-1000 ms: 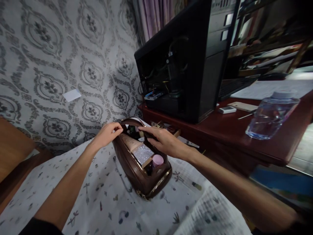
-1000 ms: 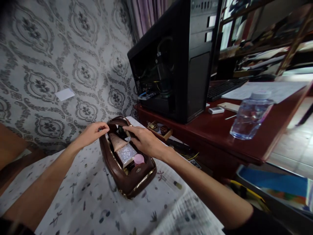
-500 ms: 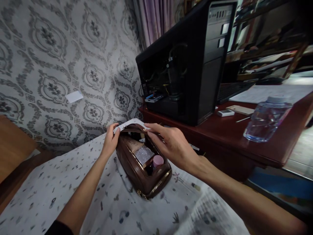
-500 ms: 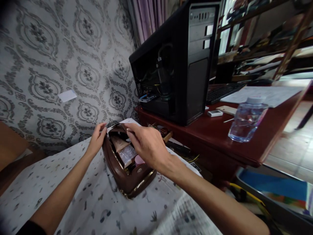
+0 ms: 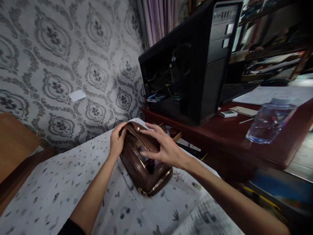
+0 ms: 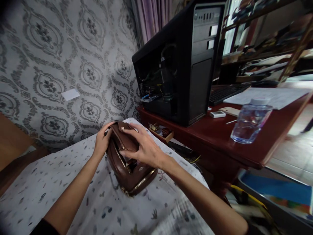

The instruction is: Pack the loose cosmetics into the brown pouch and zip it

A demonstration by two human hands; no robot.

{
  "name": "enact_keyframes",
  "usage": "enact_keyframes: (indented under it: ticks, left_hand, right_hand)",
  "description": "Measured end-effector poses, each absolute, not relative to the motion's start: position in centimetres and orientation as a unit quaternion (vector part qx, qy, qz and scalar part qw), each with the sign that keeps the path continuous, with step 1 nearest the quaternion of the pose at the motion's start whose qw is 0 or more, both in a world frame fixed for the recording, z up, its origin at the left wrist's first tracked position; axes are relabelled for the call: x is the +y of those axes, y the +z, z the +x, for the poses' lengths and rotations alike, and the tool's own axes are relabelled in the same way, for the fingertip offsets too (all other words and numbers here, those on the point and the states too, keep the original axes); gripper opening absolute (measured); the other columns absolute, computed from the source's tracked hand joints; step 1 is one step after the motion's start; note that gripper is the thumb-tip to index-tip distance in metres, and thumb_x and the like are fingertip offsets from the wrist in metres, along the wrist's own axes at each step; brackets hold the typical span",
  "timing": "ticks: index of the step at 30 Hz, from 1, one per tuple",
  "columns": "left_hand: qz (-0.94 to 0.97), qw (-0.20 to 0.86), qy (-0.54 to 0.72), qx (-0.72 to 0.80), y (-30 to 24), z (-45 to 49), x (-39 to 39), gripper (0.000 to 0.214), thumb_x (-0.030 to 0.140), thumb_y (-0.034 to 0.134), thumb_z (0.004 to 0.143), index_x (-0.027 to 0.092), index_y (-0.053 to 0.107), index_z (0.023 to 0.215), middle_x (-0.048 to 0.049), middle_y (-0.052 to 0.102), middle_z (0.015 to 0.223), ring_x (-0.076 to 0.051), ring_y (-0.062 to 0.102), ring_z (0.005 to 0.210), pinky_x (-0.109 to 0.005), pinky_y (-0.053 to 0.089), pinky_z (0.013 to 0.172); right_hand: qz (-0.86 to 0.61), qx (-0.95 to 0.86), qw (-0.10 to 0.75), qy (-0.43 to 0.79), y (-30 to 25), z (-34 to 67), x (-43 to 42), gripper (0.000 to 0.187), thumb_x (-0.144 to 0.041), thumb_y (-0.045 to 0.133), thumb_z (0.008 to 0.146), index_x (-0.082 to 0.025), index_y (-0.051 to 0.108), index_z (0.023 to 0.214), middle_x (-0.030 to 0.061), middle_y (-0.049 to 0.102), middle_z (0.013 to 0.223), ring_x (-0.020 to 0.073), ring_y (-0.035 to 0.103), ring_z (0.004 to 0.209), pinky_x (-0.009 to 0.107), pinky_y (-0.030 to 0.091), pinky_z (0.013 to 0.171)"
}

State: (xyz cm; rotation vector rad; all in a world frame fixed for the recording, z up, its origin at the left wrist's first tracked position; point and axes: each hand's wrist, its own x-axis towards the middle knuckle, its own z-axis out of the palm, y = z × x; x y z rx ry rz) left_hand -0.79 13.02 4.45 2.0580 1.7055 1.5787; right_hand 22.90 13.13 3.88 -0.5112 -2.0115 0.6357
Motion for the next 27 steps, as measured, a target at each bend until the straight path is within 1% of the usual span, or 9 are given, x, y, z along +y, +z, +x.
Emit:
enact_keyframes:
  ticks: [2, 3, 4, 6, 9, 11, 21, 24, 27]
  left_hand:
    - [0.632, 0.020, 0.528, 0.567, 4.5, -0.4, 13.4, 0.040, 0.041, 0.044, 0.100, 0.019, 0.068, 0.123, -0.0082, 0.069, 0.134, -0.022, 0.060, 0.130, -0.039, 0.040, 0.119]
    - [0.618, 0.018, 0.536, 0.575, 4.5, -0.3, 13.6, 0.041, 0.041, 0.041, 0.101, 0.019, 0.069, 0.123, -0.0078, 0.070, 0.133, -0.021, 0.061, 0.128, -0.038, 0.041, 0.117]
    - [0.608, 0.017, 0.542, 0.580, 4.4, -0.2, 13.8, 0.042, 0.040, 0.039, 0.102, 0.018, 0.069, 0.122, -0.0077, 0.071, 0.132, -0.021, 0.062, 0.127, -0.037, 0.042, 0.117]
    - [0.599, 0.014, 0.548, 0.584, 4.1, -0.1, 14.0, 0.043, 0.041, 0.039, 0.102, 0.018, 0.069, 0.121, -0.0080, 0.071, 0.131, -0.021, 0.063, 0.126, -0.036, 0.043, 0.116]
    - [0.590, 0.009, 0.558, 0.583, 3.7, 0.0, 14.4, 0.043, 0.041, 0.040, 0.102, 0.017, 0.067, 0.124, -0.0090, 0.069, 0.134, -0.021, 0.061, 0.129, -0.035, 0.041, 0.117]
    - [0.578, 0.007, 0.574, 0.581, 3.6, 0.2, 14.5, 0.043, 0.040, 0.038, 0.102, 0.017, 0.066, 0.125, -0.0100, 0.067, 0.136, -0.021, 0.059, 0.131, -0.035, 0.040, 0.119]
    - [0.572, 0.040, 0.589, 0.570, 3.5, 0.2, 14.3, 0.045, 0.042, 0.037, 0.103, 0.017, 0.064, 0.128, -0.0096, 0.065, 0.141, -0.020, 0.057, 0.135, -0.035, 0.037, 0.120]
    - [0.582, 0.043, 0.586, 0.562, 3.3, -0.2, 14.5, 0.038, 0.030, 0.044, 0.097, 0.019, 0.063, 0.128, -0.0076, 0.063, 0.142, -0.021, 0.055, 0.136, -0.036, 0.036, 0.121]
    - [0.596, -0.001, 0.560, 0.575, 3.5, -0.5, 15.1, 0.042, 0.019, 0.051, 0.087, 0.021, 0.064, 0.127, -0.0080, 0.065, 0.136, -0.023, 0.057, 0.131, -0.039, 0.038, 0.118]
  right_hand:
    - [-0.229, -0.836, 0.430, 0.254, 3.6, 22.7, 14.7, 0.094, -0.054, 0.083, 0.074, -0.025, 0.044, 0.154, 0.0151, 0.036, 0.163, 0.0359, 0.023, 0.156, 0.059, 0.027, 0.123]
    - [-0.232, -0.836, 0.421, 0.264, 3.4, 22.6, 15.3, 0.102, -0.056, 0.083, 0.074, -0.025, 0.035, 0.159, 0.0150, 0.034, 0.165, 0.0356, 0.021, 0.156, 0.060, 0.025, 0.124]
    - [-0.228, -0.834, 0.417, 0.281, 3.2, 22.3, 15.8, 0.105, -0.058, 0.081, 0.076, -0.025, 0.029, 0.161, 0.0147, 0.033, 0.165, 0.0345, 0.024, 0.156, 0.058, 0.024, 0.125]
    - [-0.216, -0.817, 0.421, 0.329, 2.9, 21.8, 16.2, 0.099, -0.061, 0.072, 0.084, -0.024, 0.025, 0.163, 0.0136, 0.035, 0.164, 0.0304, 0.034, 0.152, 0.053, 0.027, 0.126]
    - [-0.215, -0.782, 0.439, 0.387, 2.5, 21.0, 16.0, 0.076, -0.061, 0.056, 0.096, -0.026, 0.033, 0.160, 0.0105, 0.043, 0.161, 0.0257, 0.041, 0.148, 0.047, 0.031, 0.125]
    - [-0.210, -0.770, 0.447, 0.403, 2.4, 20.6, 15.7, 0.068, -0.061, 0.051, 0.099, -0.027, 0.040, 0.156, 0.0090, 0.048, 0.157, 0.0246, 0.044, 0.146, 0.046, 0.033, 0.124]
    - [-0.257, -0.761, 0.466, 0.370, 1.9, 20.4, 15.8, 0.065, -0.061, 0.047, 0.101, -0.028, 0.040, 0.156, 0.0074, 0.051, 0.155, 0.0243, 0.048, 0.143, 0.044, 0.039, 0.121]
    - [-0.261, -0.756, 0.472, 0.372, 1.6, 20.1, 16.0, 0.067, -0.062, 0.048, 0.100, -0.025, 0.044, 0.155, 0.0087, 0.054, 0.152, 0.0272, 0.051, 0.141, 0.046, 0.039, 0.120]
    - [-0.239, -0.752, 0.479, 0.384, 1.5, 20.1, 16.2, 0.066, -0.065, 0.050, 0.097, -0.025, 0.053, 0.149, 0.0074, 0.060, 0.146, 0.0299, 0.054, 0.138, 0.048, 0.039, 0.120]
